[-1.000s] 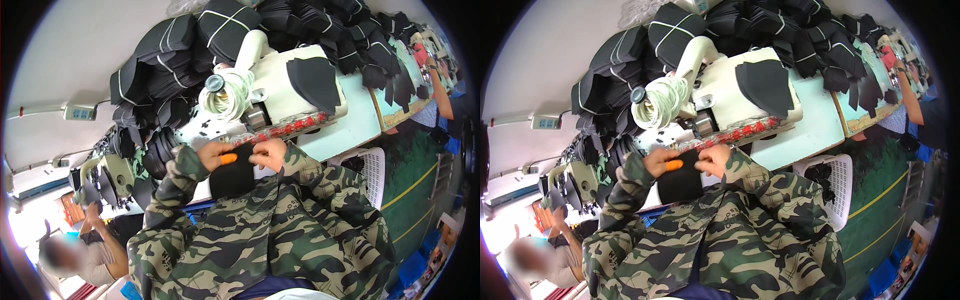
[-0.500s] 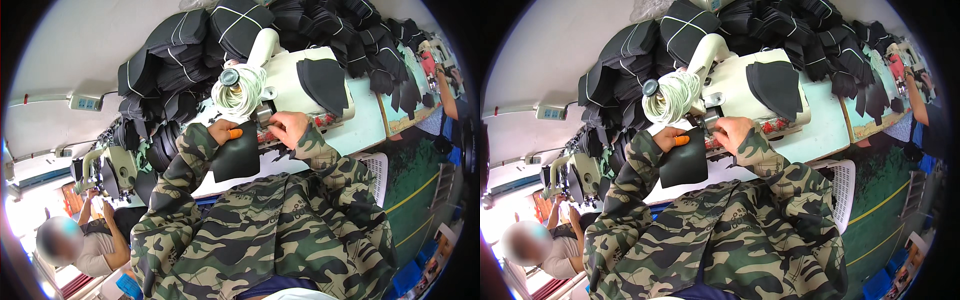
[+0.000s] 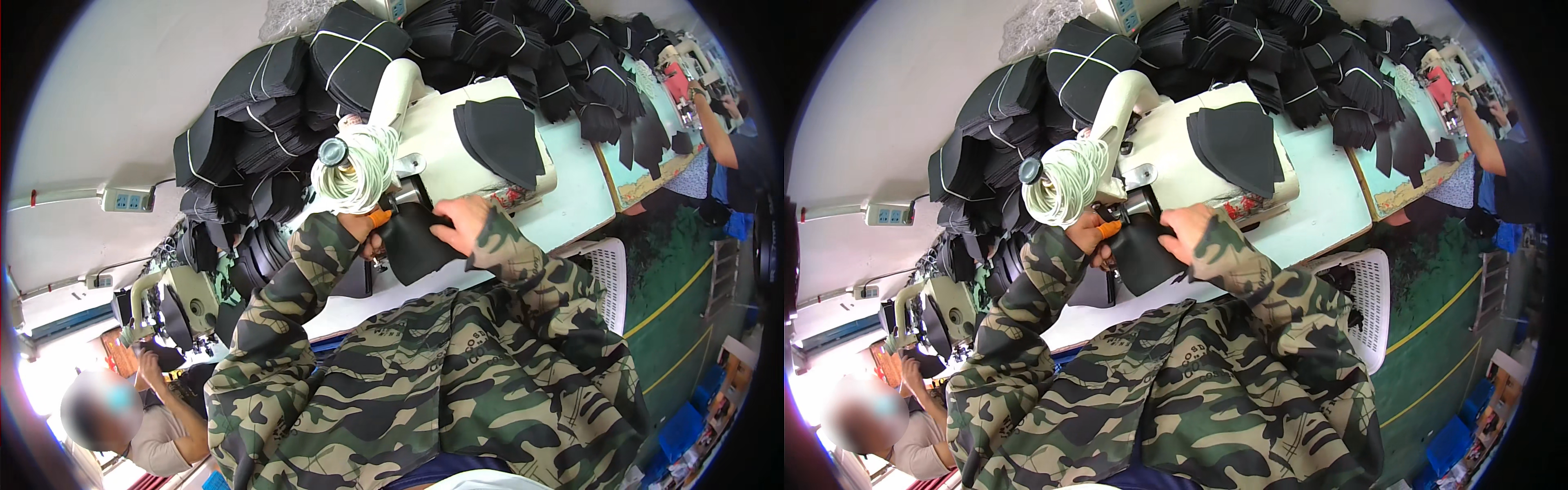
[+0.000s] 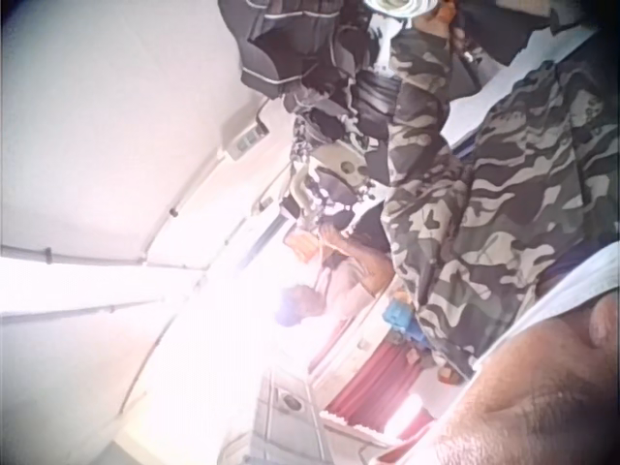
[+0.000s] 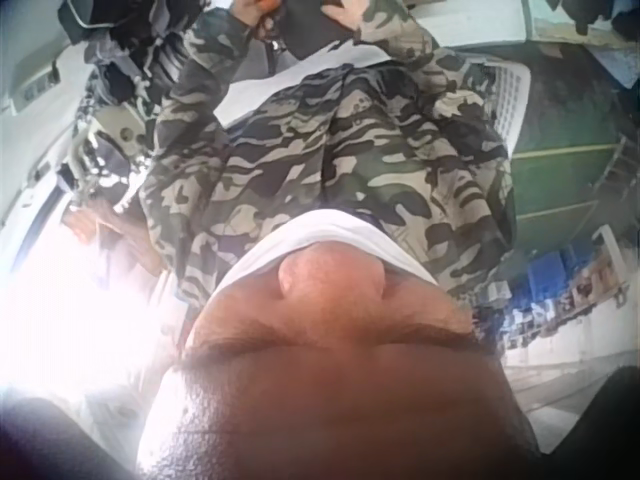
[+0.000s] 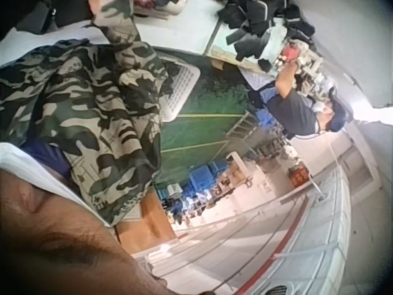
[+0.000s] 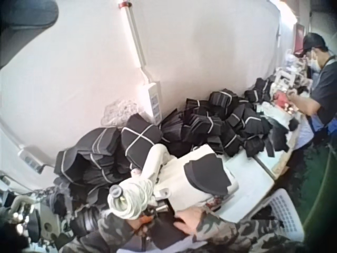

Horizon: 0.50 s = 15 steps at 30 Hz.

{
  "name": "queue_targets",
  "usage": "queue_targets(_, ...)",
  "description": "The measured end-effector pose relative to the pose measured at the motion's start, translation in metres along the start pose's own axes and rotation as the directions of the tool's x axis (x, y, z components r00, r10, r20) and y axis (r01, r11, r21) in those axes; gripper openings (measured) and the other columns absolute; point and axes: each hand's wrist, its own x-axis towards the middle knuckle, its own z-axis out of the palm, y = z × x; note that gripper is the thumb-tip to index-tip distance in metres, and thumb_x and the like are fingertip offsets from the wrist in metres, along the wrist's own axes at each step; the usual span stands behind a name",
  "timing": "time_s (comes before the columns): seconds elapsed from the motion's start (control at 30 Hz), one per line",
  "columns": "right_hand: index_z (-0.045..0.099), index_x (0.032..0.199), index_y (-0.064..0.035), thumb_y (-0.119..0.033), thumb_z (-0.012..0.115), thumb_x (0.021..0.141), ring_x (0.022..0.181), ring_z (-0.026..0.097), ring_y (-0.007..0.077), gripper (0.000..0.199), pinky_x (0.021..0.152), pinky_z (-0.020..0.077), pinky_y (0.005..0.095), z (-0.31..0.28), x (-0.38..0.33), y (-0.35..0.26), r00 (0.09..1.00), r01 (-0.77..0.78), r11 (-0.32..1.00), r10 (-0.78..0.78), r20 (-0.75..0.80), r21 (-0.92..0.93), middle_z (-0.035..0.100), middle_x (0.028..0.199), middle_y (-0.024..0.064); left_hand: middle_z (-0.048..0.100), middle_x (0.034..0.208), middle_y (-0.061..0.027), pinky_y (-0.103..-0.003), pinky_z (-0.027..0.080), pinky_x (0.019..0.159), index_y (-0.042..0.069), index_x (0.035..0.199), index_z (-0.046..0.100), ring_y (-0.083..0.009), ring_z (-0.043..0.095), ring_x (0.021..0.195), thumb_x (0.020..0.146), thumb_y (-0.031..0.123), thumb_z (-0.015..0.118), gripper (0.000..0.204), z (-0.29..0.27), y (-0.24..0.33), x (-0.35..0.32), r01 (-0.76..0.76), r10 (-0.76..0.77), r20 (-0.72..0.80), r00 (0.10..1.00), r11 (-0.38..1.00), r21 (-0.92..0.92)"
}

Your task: Processing shoe components using a skiving machine and organizing finished parts into a crate.

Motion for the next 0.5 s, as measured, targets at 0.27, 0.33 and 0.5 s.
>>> queue_targets(0.27,0.063,0.082,-0.0047,-0.007,0.064,0.073,0.066,0.055,0.0256,0.01,0.058,0.0437,0.0316,-0.065,-0.027,-0.004,0.784,0.003,0.998,-0.038,-0.619,-0.057,0.056,0.074,0.0114,0.06,0.064,-0.011,-0.035,0.046,0.048,0.005,0.092,0.057,-0.0234,0.058,0.052,0.086,0.031,0.053,0.027,-0.047,-0.054,0.014,-0.177,0.399,-0.207,0.893,0.735,0.654)
queue_targets(0.33,0.062,0.082,-0.0064,-0.009,0.065,0.072,0.068,0.054,0.0275,0.011,0.059,0.0433,0.0343,-0.078,-0.021,0.006,0.598,0.003,0.954,-0.241,-0.764,-0.299,0.055,0.077,0.0106,0.062,0.077,-0.0147,-0.043,0.048,0.064,0.006,0.102,0.054,-0.0318,0.062,0.074,0.083,0.04,0.056,0.038,-0.051,-0.068,0.005,0.128,0.225,-0.201,0.953,0.303,0.944)
queue_targets(0.5,0.061,0.09,-0.0044,-0.009,0.067,0.066,0.076,0.053,0.0306,0.025,0.067,0.0439,0.0387,-0.024,-0.013,0.027,0.885,-0.042,0.948,-0.111,-0.453,-0.314,0.055,0.081,0.0106,0.06,0.096,-0.0189,-0.045,0.047,0.075,0.01,0.11,0.049,-0.037,0.059,0.088,0.079,0.04,0.061,0.045,-0.041,-0.092,-0.008,0.122,0.116,-0.168,0.979,0.33,0.936)
